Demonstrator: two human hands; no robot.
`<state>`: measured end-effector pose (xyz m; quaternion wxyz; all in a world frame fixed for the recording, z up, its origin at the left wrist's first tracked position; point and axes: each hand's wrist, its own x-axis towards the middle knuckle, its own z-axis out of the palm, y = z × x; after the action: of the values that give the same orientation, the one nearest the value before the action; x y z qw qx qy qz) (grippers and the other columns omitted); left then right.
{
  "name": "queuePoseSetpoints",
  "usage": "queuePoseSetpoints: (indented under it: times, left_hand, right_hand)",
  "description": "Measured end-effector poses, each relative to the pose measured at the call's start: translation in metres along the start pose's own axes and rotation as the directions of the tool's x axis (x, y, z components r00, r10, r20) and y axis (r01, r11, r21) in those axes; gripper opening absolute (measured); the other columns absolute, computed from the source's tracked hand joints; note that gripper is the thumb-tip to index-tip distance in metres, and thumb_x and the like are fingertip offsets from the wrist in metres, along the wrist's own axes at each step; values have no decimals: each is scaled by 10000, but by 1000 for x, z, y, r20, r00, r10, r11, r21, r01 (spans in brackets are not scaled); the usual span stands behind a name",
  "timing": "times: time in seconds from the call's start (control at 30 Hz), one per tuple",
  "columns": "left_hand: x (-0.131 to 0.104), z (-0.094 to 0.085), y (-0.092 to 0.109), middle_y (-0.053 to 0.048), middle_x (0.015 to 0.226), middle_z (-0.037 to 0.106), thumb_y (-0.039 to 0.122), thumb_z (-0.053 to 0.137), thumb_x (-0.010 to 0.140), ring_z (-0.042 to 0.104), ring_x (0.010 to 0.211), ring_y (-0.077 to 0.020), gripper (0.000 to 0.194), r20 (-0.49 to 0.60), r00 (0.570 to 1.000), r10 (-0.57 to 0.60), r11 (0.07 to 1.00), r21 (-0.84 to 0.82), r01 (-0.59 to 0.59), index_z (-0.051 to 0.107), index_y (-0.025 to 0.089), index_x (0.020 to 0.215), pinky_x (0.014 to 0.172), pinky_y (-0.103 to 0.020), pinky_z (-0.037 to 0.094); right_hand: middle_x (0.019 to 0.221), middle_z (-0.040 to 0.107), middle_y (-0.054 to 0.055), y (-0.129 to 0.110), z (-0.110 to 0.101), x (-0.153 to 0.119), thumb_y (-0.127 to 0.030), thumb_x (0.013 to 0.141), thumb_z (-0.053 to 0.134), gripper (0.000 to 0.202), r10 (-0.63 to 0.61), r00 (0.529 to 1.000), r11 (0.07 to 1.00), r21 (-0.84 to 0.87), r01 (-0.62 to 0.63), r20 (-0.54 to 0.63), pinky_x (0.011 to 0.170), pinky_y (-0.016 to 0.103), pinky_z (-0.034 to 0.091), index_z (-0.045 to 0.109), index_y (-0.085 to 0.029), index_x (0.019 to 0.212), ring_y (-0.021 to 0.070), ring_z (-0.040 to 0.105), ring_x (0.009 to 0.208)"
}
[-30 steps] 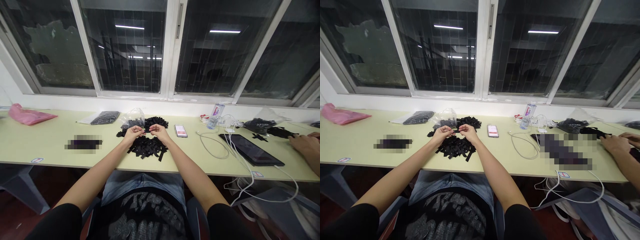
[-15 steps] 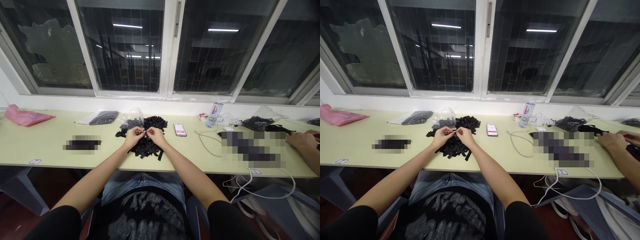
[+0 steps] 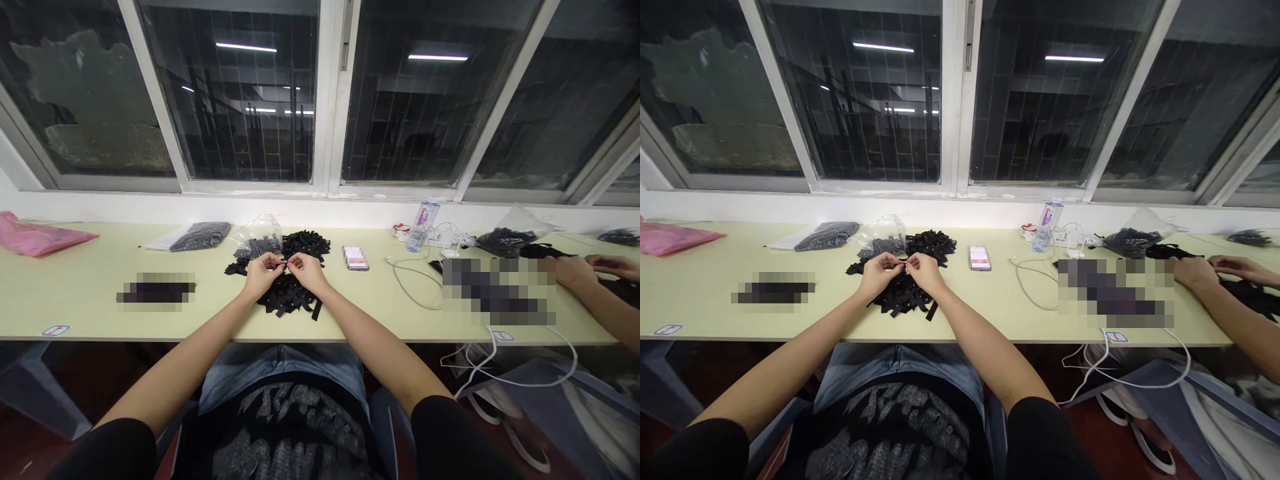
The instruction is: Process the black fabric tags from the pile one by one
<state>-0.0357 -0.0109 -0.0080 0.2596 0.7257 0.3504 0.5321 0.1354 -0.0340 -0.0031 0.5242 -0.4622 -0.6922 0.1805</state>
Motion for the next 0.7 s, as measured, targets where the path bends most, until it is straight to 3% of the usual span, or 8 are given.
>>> queuePoseSetpoints:
  times: [0.1,0.3,0.47,0.57,0.7]
  left_hand:
    - [-1,1,1,-37,821,709,328,713,774,672,759,-180,170,-61,998,23,998,57,-20,650,177,824,738,-298,537]
    - [-3,4,6,-30,830,718,300,692,790,669,746,-168,127,-47,997,59,997,60,-57,658,180,812,744,-296,548]
    - [-3,4,1,-32,840,721,299,691,795,674,759,-172,126,-25,997,80,993,86,-77,657,181,824,757,-309,555]
    - [-3,3,-3,-35,864,731,279,684,800,688,791,-182,108,-1,995,103,987,122,-102,665,182,845,790,-325,560]
    - [-3,4,-4,-38,909,740,260,662,815,704,838,-190,119,18,991,136,978,160,-137,674,188,908,819,-336,567]
  right_hand:
    - [792,679,8,-1,1,0,-242,833,603,84,7,999,1000,-13,-7,-34,690,230,485,656,-177,823,127,613,692]
    - [815,695,24,4,1,0,-243,826,623,105,-8,1000,989,-150,6,-13,733,242,462,700,-183,787,142,624,737]
    - [721,716,25,1,-2,-1,-278,859,601,183,121,991,988,-104,-114,63,689,239,464,749,-177,827,158,657,696]
    - [622,684,7,-1,-2,-1,-230,860,571,194,117,989,989,-102,-107,94,652,231,470,756,-178,836,149,645,615]
    - [640,688,11,0,-1,-1,-220,863,556,197,144,982,989,-2,-145,126,586,216,492,745,-171,835,138,644,566]
